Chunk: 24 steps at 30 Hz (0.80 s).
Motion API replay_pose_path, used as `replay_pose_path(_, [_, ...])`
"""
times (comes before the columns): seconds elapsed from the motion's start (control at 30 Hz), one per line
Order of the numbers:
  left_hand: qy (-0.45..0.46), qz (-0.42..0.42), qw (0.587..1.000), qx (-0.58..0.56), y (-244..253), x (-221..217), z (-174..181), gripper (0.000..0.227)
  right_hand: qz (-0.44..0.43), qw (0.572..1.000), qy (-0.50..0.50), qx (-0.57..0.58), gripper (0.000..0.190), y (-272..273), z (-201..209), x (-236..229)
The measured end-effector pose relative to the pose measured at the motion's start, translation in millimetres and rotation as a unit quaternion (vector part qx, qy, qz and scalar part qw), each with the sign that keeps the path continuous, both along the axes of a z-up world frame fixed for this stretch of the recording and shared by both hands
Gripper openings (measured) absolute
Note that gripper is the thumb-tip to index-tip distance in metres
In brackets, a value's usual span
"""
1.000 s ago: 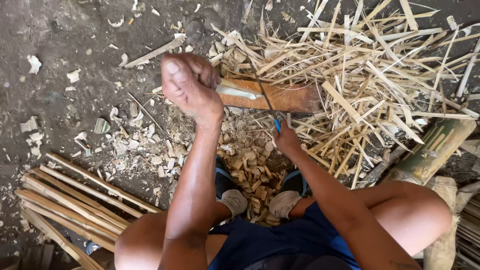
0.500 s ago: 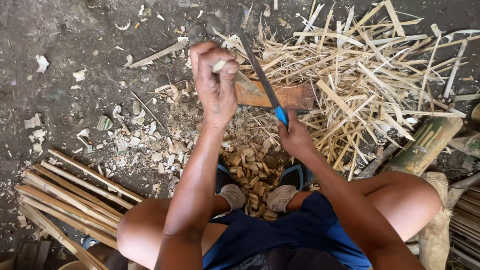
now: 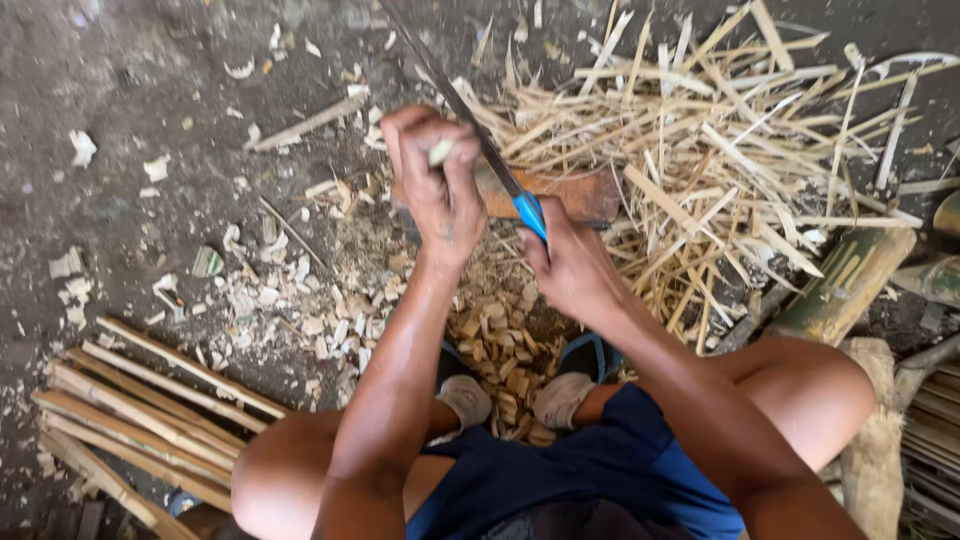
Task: The person sits on the ground and uses a knife to shave thin strips from bamboo sticks, producing wood shavings. The person repeatedly picks up bamboo sticks, shaves them, and places them aside.
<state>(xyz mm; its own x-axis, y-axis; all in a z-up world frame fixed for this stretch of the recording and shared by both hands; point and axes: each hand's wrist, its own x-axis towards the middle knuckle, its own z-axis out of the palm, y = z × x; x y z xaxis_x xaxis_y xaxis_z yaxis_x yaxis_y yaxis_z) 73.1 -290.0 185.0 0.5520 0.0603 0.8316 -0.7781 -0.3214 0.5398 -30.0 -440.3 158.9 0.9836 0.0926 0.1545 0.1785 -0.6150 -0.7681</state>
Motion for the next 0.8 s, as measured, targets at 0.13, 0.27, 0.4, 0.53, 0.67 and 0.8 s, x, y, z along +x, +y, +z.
replay_pose_path(0.13, [0.037, -0.02, 0.999, -0.028, -4.2, 3.0, -13.6, 0.012, -0.045, 0.99, -0.122, 0.054, 0.027, 0.1, -9.6, -9.8])
replay_pose_path(0.27, [0.016, -0.048, 0.998, -0.047, -16.1, 11.9, -6.4, 0.011, -0.02, 0.999, 0.038, -0.025, 0.019, 2.7, -15.8, 24.7])
replay_pose_path(0.4, [-0.023, -0.006, 1.0, 0.019, -11.6, 11.3, 5.7, 0.007, -0.018, 0.988, 0.135, -0.066, 0.023, -0.8, 2.3, 27.3])
replay_pose_path(0.53, [0.035, -0.043, 0.998, -0.034, -12.8, 7.9, 3.3, 0.01, -0.047, 0.995, -0.083, 0.009, 0.029, -2.0, 21.8, -1.7])
replay_pose_path(0.67, [0.027, -0.043, 0.998, -0.035, -16.3, 9.4, 3.2, 0.01, -0.038, 0.997, -0.055, -0.027, 0.031, 6.6, 0.2, 21.6])
replay_pose_path(0.8, [0.037, -0.031, 0.999, -0.018, -12.4, 6.6, 11.3, 0.012, -0.046, 0.977, 0.2, -0.063, 0.021, 3.8, -43.6, 65.6])
